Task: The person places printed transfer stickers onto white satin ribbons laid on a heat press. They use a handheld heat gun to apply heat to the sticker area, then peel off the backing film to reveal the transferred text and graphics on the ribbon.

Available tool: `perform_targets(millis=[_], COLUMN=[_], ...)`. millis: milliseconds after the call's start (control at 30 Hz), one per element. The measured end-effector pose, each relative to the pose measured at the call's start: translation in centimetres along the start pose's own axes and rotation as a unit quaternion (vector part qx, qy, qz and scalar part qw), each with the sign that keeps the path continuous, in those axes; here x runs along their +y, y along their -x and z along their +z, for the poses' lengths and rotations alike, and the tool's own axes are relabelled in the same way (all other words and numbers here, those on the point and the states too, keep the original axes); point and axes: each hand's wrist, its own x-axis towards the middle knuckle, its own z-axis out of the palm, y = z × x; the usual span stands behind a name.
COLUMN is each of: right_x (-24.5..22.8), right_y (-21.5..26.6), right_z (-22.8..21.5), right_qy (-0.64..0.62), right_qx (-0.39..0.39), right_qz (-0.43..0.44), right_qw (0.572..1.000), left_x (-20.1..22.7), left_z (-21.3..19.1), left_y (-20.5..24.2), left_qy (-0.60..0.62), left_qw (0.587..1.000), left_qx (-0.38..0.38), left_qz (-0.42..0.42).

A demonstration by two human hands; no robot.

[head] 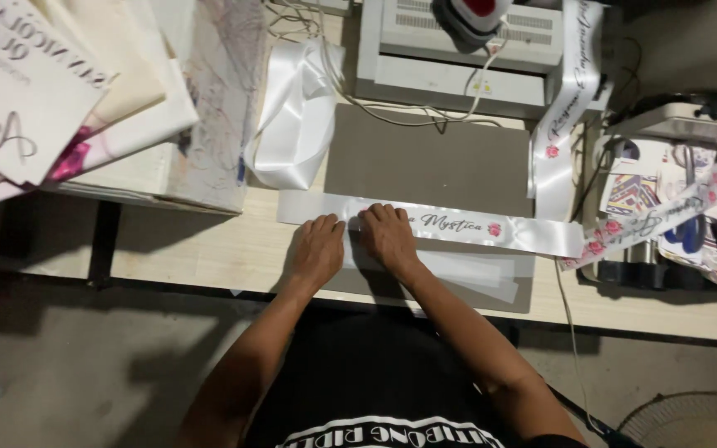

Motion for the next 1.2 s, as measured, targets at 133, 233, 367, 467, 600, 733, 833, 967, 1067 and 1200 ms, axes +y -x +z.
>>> perform_targets(millis=[133,233,367,467,600,733,833,967,1067,1200], right_x=[-0.5,-1.2,-1.2,-1.3,-1.2,-2.0,-2.0,-2.1,-1.8,-2.4], right_y=[-1.0,-1.5,-1.6,-1.8,-1.6,-1.7,-1.6,-1.6,-1.6,-2.4], right_z=[1.1,1.0,2.1,2.7,3.3,3.0,3.4,3.3,3.2,1.0], right_qy=[-0.029,-0.034,0.019,0.033,0.036,0.041,0.052,0.055,0.047,0.020], right_qx=[0.019,0.035,0.034,0.036,0.045,0.053,0.050,0.062,0.059,0.036], right_qz=[0.016,0.011,0.012,0.006,-0.003,0.005,0.018,0.028,0.038,0.039], right_qw=[0.999,0.999,0.999,0.999,0.998,0.998,0.997,0.996,0.996,0.998], left_x=[-0.5,-0.8,-1.1,-1.2,-1.5,-1.0,-1.1,-1.3,-1.5,-1.9], left_z=[0.1,0.1,0.6,0.3,0.8,-0.3,0.1,0.7,0.4,-0.3], left_y=[-0.2,-0.4,-0.5,-0.5,-0.2,-0.2,0.2,0.6,0.5,0.5], left_qy=[0.003,0.014,0.004,-0.008,-0.014,-0.015,-0.027,-0.033,-0.033,-0.027], left_qw=[1.000,1.000,0.999,0.999,0.999,0.998,0.997,0.998,0.998,0.998], left_qx=[0.010,-0.008,-0.035,-0.050,-0.039,-0.064,-0.075,-0.042,-0.047,-0.047], left_qz=[0.008,0.006,0.001,0.002,0.013,0.006,0.009,0.022,0.025,0.033])
